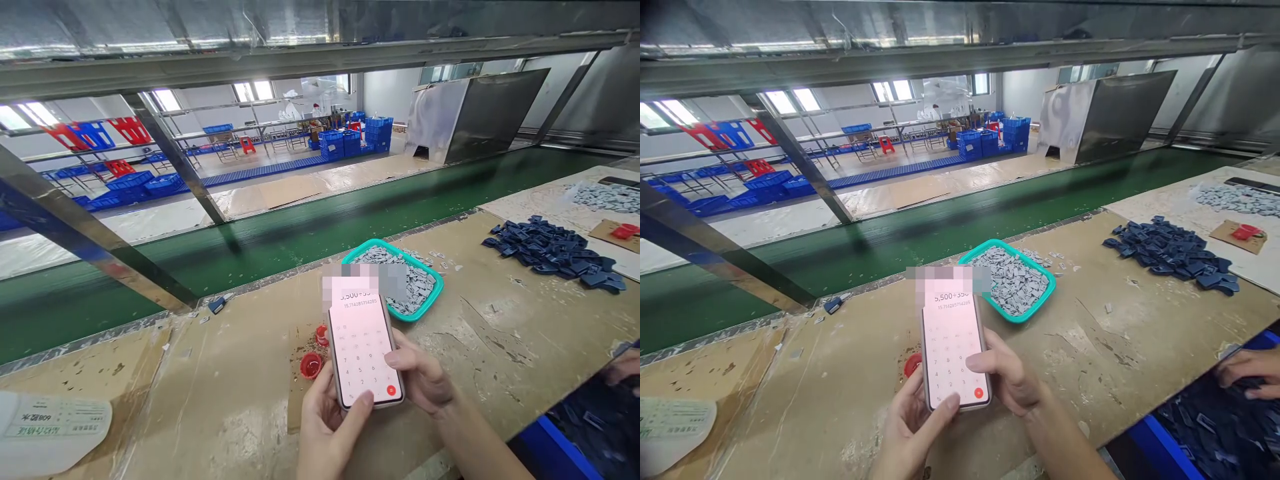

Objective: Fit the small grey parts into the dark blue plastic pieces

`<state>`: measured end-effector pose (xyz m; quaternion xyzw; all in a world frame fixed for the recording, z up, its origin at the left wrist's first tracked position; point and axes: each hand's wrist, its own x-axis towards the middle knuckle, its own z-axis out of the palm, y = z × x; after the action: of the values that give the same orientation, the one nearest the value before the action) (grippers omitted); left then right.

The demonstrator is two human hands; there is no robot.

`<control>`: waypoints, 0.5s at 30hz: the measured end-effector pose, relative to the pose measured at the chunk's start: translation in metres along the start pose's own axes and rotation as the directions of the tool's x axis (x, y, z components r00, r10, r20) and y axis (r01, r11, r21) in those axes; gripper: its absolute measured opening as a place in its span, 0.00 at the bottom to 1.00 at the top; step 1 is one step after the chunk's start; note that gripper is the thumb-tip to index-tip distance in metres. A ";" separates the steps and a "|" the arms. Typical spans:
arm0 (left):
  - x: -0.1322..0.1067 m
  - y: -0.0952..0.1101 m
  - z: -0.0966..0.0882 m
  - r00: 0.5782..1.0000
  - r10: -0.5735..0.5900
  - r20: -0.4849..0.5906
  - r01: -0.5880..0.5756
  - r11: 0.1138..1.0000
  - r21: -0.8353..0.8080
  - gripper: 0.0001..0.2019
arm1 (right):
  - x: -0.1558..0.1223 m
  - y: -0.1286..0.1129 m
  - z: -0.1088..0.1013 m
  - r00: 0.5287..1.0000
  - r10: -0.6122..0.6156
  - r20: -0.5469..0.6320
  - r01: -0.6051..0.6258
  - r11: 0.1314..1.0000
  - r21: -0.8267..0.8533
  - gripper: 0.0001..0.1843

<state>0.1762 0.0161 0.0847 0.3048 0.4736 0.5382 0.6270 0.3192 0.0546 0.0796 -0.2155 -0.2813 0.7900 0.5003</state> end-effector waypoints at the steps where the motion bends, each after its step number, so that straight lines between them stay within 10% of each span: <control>1: 0.002 0.001 0.003 1.000 0.001 -0.022 0.000 1.000 0.002 0.29 | 0.000 0.000 0.001 1.000 -0.004 -0.003 0.004 1.000 0.006 0.24; 15: 0.000 0.009 0.006 0.998 -0.030 0.063 0.035 0.997 -0.068 0.25 | 0.005 -0.003 0.005 1.000 -0.015 -0.020 0.017 0.992 0.126 0.20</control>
<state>0.1786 0.0190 0.0952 0.2915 0.4400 0.5344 0.6602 0.3158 0.0594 0.0856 -0.1885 -0.2278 0.8001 0.5219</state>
